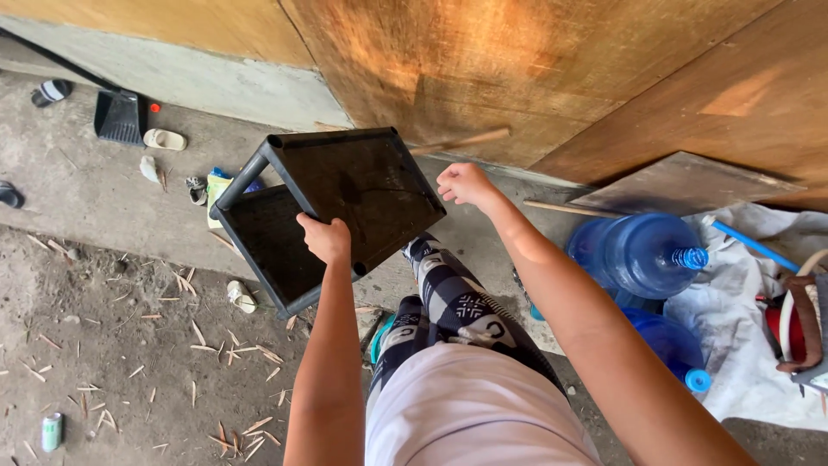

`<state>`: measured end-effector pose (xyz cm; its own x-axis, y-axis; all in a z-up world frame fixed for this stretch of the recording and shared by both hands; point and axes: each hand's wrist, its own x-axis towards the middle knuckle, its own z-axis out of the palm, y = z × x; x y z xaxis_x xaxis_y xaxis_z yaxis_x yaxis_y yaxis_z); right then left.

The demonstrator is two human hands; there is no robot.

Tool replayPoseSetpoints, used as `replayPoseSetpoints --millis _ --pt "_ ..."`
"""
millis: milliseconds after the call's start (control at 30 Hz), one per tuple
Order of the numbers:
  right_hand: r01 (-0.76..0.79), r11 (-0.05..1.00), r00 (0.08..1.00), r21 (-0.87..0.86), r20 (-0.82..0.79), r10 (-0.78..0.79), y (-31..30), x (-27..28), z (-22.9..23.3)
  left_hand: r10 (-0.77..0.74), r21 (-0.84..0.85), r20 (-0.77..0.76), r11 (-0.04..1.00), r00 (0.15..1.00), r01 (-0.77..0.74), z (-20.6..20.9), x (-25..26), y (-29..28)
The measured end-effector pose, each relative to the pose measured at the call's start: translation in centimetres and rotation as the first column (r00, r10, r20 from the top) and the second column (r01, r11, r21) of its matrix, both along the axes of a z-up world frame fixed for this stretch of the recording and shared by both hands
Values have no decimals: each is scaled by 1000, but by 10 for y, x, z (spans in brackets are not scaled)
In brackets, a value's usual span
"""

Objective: The person sweeps the floor and organizes shoes and containers in a semi-outdoor area.

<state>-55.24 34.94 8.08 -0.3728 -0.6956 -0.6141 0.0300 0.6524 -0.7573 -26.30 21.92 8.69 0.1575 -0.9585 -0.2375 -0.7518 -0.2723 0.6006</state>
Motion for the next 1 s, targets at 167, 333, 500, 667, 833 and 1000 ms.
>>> replayPoseSetpoints --millis 167,333,500,667,833,1000 --pt "68 994 996 80 -54 -64 36 5 -67 -92 19 44 996 995 91 -6 4 -7" --pt "108 988 989 112 -112 -96 110 5 -159 -166 159 -59 972 984 173 -13 -4 -3" --pt "118 949 921 293 -389 5 186 4 -181 -256 278 -80 922 963 268 -56 -17 38" --pt "184 930 877 319 -481 -9 298 -39 -224 -171 392 -368 863 914 319 -122 -50 96" --pt "196 904 890 379 -456 -2 397 -84 -248 -199 354 -504 840 840 411 -175 -90 151" --pt "176 879 917 442 -398 16 451 -115 -282 -225 394 -478 809 849 436 -270 -144 170"
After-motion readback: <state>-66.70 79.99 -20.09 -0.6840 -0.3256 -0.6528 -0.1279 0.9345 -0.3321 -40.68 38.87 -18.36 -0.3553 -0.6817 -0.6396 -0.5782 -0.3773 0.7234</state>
